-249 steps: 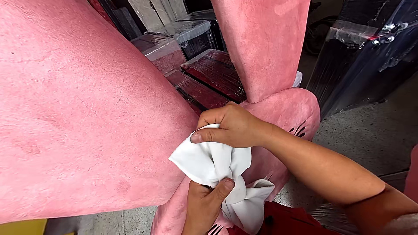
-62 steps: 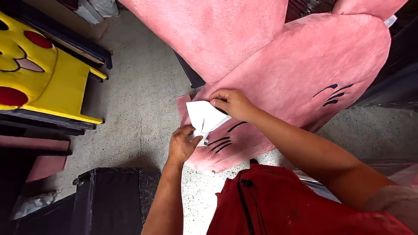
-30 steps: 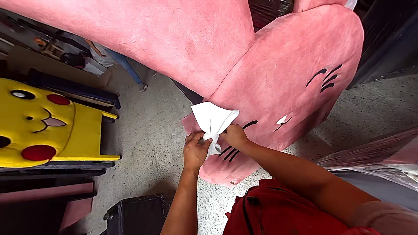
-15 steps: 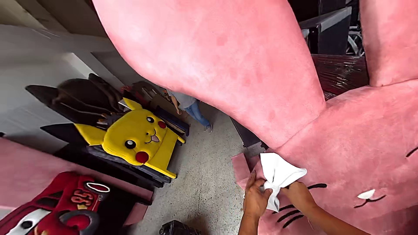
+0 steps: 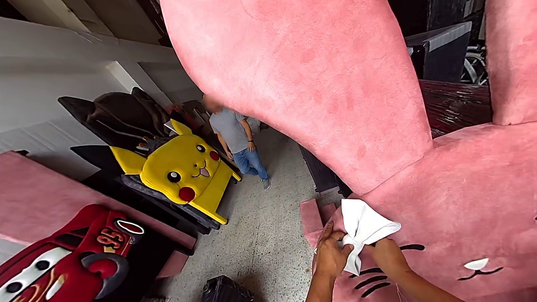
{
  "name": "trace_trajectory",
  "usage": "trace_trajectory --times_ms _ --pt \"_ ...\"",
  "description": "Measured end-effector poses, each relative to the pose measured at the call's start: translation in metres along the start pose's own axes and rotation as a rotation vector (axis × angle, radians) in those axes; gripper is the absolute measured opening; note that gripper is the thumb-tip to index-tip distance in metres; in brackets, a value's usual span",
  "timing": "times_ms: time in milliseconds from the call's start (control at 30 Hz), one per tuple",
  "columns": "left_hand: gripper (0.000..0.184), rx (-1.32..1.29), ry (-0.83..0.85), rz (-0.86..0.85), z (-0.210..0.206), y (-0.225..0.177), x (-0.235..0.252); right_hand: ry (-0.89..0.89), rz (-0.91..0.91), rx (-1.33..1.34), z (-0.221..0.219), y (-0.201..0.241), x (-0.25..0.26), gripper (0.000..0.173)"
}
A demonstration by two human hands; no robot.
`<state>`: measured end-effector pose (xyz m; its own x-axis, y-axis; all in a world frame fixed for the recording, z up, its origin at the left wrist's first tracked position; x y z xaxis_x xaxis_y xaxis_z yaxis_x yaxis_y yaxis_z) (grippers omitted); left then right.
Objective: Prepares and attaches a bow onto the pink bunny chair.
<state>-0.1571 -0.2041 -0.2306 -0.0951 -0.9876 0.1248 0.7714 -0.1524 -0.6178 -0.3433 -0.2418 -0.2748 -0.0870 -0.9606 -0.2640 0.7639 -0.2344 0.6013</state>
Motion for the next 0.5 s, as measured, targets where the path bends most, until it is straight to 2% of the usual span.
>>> trace_trajectory --times_ms 500 --pt "0.040 0.007 0.043 0.020 0.0026 -0.0007 0.0016 -0.066 0.024 0.034 -0.0021 0.0002 0.0027 0.036"
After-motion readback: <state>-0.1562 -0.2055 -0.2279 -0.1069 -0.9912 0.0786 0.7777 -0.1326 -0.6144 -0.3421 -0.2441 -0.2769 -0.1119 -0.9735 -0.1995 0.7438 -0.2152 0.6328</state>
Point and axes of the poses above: each hand's wrist, its own x-axis towards the middle knuckle, its own z-axis out of the back of the hand, y = z × x, the point moved 3 cm from there along x, towards the middle knuckle, and after that the axes turned 13 degrees about -z, right-handed, at the moved point
